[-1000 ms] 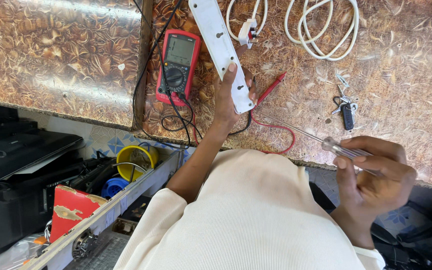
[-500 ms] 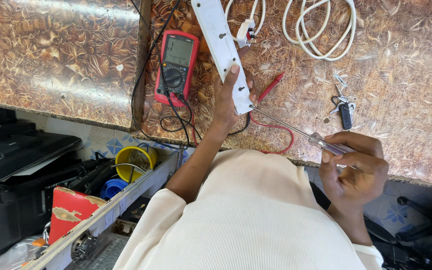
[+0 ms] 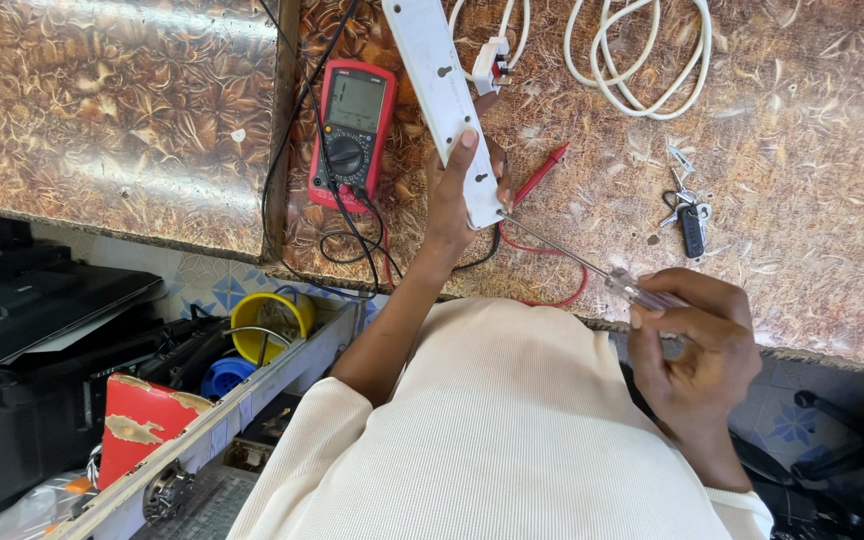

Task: The person uses a screwdriver to loosen and tighten screws on a white electrical extension cord and its plug. The person repeatedly opens and closes the extension housing and plug casing while manipulating the internal components.

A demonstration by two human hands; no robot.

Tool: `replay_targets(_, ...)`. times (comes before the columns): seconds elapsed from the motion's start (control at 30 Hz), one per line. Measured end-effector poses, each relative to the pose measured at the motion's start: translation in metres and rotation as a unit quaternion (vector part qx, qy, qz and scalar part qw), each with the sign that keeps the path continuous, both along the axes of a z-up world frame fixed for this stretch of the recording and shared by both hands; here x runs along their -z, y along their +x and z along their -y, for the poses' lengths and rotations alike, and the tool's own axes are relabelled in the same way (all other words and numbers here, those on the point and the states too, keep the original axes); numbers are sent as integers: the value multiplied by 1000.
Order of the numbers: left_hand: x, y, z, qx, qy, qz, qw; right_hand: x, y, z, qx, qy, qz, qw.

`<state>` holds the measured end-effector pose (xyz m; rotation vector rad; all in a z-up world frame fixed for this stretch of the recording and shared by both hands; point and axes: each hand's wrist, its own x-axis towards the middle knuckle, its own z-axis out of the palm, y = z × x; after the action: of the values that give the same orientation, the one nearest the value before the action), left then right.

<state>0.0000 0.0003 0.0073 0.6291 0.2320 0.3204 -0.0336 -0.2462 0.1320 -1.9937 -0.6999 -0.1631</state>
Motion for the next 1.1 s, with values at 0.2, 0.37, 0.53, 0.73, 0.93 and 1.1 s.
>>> replay_targets(0.2, 11, 0, 1, -5, -14, -26, 1000, -9, 2, -13, 33, 20, 7, 999)
replay_targets(0.37, 5, -1, 2, -1, -14, -20, 1000, -11, -1, -15, 36, 40, -16, 998)
replay_targets(0.53, 6, -1, 2, 4, -4, -28, 1000, -2, 0, 5, 7, -68, 29, 997)
replay_targets(0.73, 2, -2, -3, -19, 26, -53, 998, -8, 12, 2, -234, -45, 91, 967)
replay_targets(0.93, 4, -8, -1, 16, 64, -58, 996, -21, 18, -5, -44, -154, 82, 984)
replay_targets(1.1, 13, -9, -6, 44, -8, -21, 999, -23, 26, 0, -112, -155, 99, 976)
